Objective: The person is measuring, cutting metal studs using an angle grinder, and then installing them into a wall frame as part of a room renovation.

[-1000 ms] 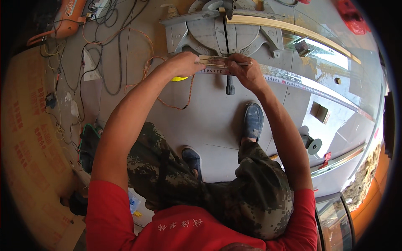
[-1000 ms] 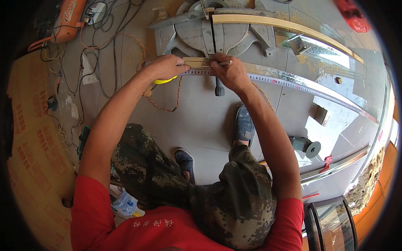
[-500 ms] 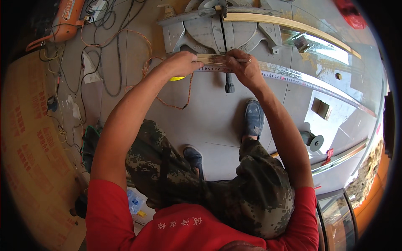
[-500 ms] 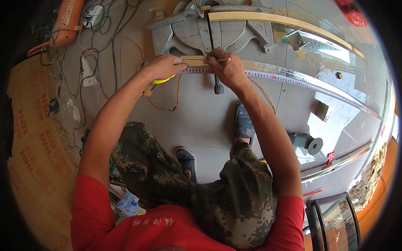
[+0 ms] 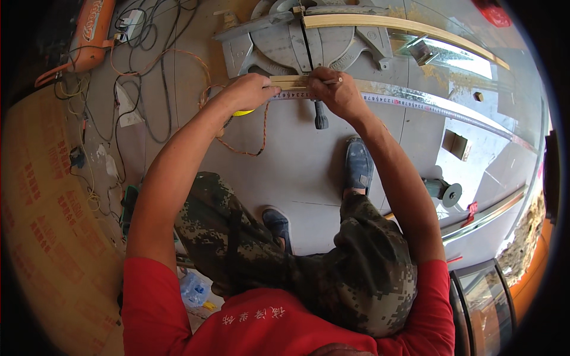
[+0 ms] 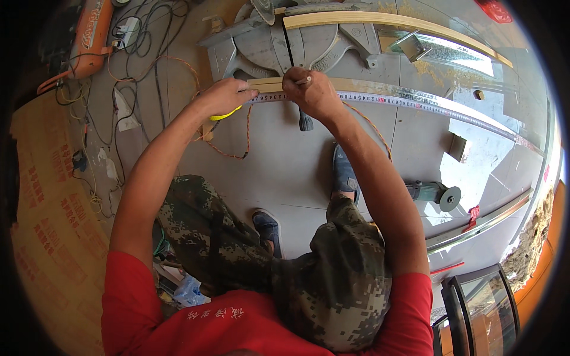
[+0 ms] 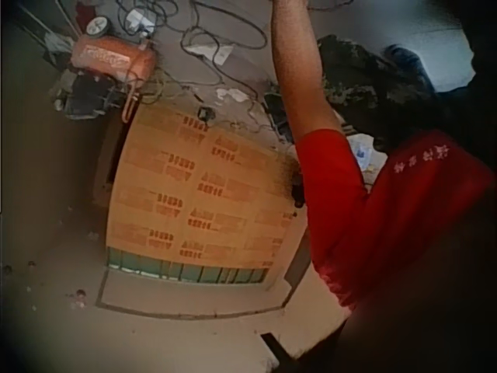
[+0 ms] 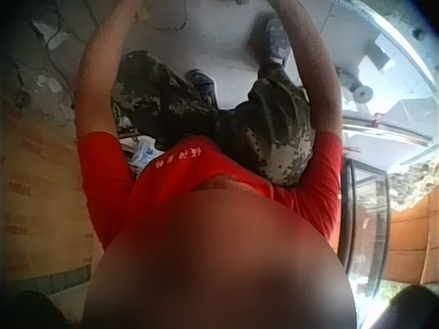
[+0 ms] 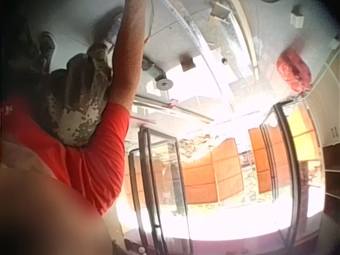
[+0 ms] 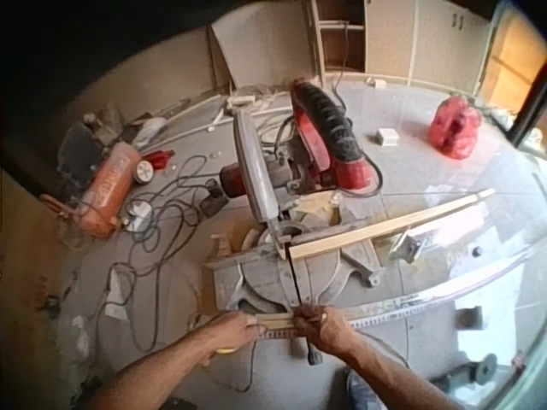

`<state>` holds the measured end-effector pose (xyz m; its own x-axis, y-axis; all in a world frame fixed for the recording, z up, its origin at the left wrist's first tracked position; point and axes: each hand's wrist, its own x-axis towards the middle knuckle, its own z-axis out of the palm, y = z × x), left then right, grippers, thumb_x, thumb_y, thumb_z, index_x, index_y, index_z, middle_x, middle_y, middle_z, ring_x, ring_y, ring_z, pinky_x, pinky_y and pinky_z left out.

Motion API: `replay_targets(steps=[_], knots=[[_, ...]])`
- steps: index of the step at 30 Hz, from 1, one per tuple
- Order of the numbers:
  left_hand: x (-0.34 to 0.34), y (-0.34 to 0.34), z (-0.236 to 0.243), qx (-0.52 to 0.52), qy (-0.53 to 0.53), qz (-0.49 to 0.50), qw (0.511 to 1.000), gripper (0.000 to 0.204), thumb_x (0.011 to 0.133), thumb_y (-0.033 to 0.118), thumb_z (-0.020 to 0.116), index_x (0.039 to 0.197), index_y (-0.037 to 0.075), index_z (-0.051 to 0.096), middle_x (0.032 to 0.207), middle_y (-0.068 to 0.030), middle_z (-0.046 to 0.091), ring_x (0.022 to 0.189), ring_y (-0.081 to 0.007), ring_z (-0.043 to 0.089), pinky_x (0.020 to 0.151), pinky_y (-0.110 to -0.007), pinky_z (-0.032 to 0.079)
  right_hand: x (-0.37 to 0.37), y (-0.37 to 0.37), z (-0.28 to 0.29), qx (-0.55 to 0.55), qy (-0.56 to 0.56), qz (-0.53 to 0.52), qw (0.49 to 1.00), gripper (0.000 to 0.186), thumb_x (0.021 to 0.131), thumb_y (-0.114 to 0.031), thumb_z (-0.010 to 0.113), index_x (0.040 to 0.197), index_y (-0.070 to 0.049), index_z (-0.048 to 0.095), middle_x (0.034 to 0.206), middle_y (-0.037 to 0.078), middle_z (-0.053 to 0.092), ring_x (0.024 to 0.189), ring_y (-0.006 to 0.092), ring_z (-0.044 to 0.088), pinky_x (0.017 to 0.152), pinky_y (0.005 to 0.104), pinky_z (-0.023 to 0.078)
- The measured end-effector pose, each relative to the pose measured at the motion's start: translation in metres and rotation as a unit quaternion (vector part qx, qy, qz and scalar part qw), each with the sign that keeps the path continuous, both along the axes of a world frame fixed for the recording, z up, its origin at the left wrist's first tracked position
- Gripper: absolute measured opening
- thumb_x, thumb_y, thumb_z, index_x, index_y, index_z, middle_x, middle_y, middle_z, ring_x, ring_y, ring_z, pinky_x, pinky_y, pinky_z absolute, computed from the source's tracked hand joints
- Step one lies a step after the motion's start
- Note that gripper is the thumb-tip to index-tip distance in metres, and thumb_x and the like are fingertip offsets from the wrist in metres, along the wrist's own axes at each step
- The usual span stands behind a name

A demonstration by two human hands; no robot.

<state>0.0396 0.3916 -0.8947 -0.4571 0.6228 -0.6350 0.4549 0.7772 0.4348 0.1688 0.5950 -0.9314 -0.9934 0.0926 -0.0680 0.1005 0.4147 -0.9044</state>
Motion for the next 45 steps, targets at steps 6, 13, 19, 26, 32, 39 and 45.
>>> replay_targets(steps=[6,13,19,26,32,39,45], knots=[[0.006,0.000,0.008,-0.005,0.003,0.019,1.000,0.045,0.093,0.042,0.056,0.096,-0.002,0.065,0.084,-0.0214,0.064,0.079,-0.0347,0.062,0.073,-0.043,0.047,0.020,0.014,0.020,-0.160,-0.061,-0.043,0.984,0.027,0.091,-0.022,0.050,0.097,-0.001,0.065,0.091,0.014,0.068,0.085,0.0256,0.068,0.073,0.0361,0.053],[0.008,0.017,0.034,-0.070,-0.009,-0.021,0.997,0.049,0.092,0.043,0.057,0.096,-0.005,0.065,0.085,-0.0241,0.065,0.079,-0.0362,0.062,0.073,-0.044,0.047,0.160,0.103,-0.014,-0.524,-0.167,-0.301,0.779,0.038,0.093,-0.014,0.042,0.125,0.006,0.049,0.115,0.019,0.064,0.074,0.0173,0.059,0.060,0.0236,0.044],[0.034,0.070,0.051,-0.040,-0.128,-0.032,0.990,0.049,0.093,0.043,0.057,0.083,-0.004,0.064,0.074,-0.0177,0.062,0.069,-0.0261,0.059,0.066,-0.040,0.046,0.221,0.242,-0.026,-0.570,0.058,-0.478,0.665,0.035,0.091,-0.030,0.048,0.109,-0.001,0.056,0.097,0.013,0.065,0.072,0.0159,0.057,0.055,0.0244,0.042],[0.062,0.116,0.042,-0.032,-0.105,-0.032,0.993,0.042,0.093,0.040,0.058,0.086,-0.001,0.065,0.065,-0.0114,0.058,0.060,-0.0203,0.054,0.060,-0.037,0.044,0.212,0.316,-0.031,-0.463,0.077,-0.594,0.654,0.042,0.088,-0.047,0.063,0.105,-0.009,0.057,0.094,0.011,0.068,0.061,0.0113,0.052,0.048,0.0235,0.035],[0.069,0.137,0.039,0.000,-0.136,-0.031,0.990,0.039,0.095,0.037,0.056,0.095,-0.001,0.064,0.070,-0.0053,0.059,0.066,-0.0147,0.056,0.064,-0.032,0.047,0.218,0.350,-0.032,-0.454,0.141,-0.640,0.604,0.028,0.091,-0.038,0.061,0.091,-0.010,0.054,0.075,0.002,0.059,0.056,0.0099,0.047,0.043,0.0229,0.030],[0.059,0.127,0.047,-0.040,-0.106,-0.037,0.993,0.038,0.094,0.036,0.055,0.091,-0.001,0.064,0.067,-0.0103,0.057,0.063,-0.0195,0.053,0.061,-0.035,0.044,0.184,0.294,-0.011,-0.345,0.042,-0.549,0.761,0.023,0.092,-0.025,0.059,0.087,-0.002,0.062,0.079,0.007,0.065,0.056,0.0076,0.047,0.041,0.0218,0.028],[0.059,0.093,0.036,-0.035,-0.131,-0.020,0.991,0.038,0.095,0.033,0.054,0.088,-0.003,0.062,0.072,-0.0112,0.064,0.067,-0.0194,0.060,0.064,-0.036,0.048,0.170,0.224,-0.027,-0.381,-0.086,-0.469,0.792,0.035,0.094,-0.039,0.057,0.089,-0.004,0.061,0.076,0.005,0.063,0.051,0.0065,0.042,0.042,0.0199,0.028]])
